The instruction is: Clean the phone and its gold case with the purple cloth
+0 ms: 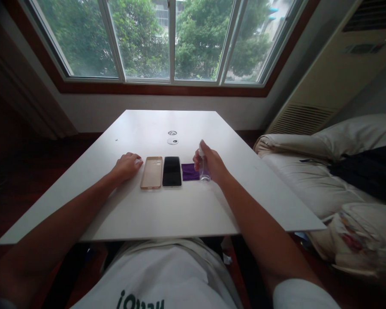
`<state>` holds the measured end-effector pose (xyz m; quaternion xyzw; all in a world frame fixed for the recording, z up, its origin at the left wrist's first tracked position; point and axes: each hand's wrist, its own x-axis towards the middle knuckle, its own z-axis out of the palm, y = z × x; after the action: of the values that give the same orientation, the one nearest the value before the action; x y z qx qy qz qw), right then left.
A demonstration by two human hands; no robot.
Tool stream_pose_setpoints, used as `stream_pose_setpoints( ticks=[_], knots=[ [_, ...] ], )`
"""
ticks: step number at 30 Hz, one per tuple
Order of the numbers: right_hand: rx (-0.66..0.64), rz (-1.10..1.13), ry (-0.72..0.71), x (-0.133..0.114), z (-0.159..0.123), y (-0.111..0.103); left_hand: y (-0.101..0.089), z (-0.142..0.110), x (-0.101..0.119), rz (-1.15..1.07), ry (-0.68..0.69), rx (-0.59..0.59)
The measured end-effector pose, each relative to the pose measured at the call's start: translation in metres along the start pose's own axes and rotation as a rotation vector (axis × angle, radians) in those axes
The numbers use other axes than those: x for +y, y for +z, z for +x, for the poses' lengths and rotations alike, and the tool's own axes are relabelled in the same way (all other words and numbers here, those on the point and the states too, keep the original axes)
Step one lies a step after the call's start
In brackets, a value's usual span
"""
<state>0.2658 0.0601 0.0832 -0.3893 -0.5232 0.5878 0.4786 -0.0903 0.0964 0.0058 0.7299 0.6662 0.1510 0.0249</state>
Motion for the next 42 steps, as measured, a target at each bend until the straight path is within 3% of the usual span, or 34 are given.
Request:
stream_pose_setpoints(
  ticks=[5, 12, 28, 33, 36, 39, 42],
  knots=[
    [-0.167, 0.242, 0.137, -0.007, -0.003, 0.006, 0.001, -0.001, 0.001, 0.031, -0.005, 0.0],
    [-0.318, 0.379, 0.16, -0.007, -0.009, 0.012, 0.003, 0.0, 0.001, 0.033, -0.001, 0.004],
    [-0.286, 0.337, 0.176, -0.005, -0.013, 0.027, 0.004, 0.0, 0.001, 0.039, 0.001, 0.014],
    [-0.219, 0.287, 0.185, -0.002, -0.011, 0.029, 0.004, -0.001, 0.002, 0.044, 0.008, 0.018],
    [-0.141, 0.146, 0.116, -0.004, -0.008, 0.023, 0.004, -0.001, 0.002, 0.045, 0.005, 0.022],
    [0.086, -0.153, -0.063, -0.01, -0.006, 0.005, 0.004, -0.001, 0.001, 0.034, 0.005, 0.028],
    [0.353, -0.664, -0.173, -0.014, -0.005, -0.016, 0.004, -0.001, 0.003, 0.018, -0.015, 0.032]
  ],
)
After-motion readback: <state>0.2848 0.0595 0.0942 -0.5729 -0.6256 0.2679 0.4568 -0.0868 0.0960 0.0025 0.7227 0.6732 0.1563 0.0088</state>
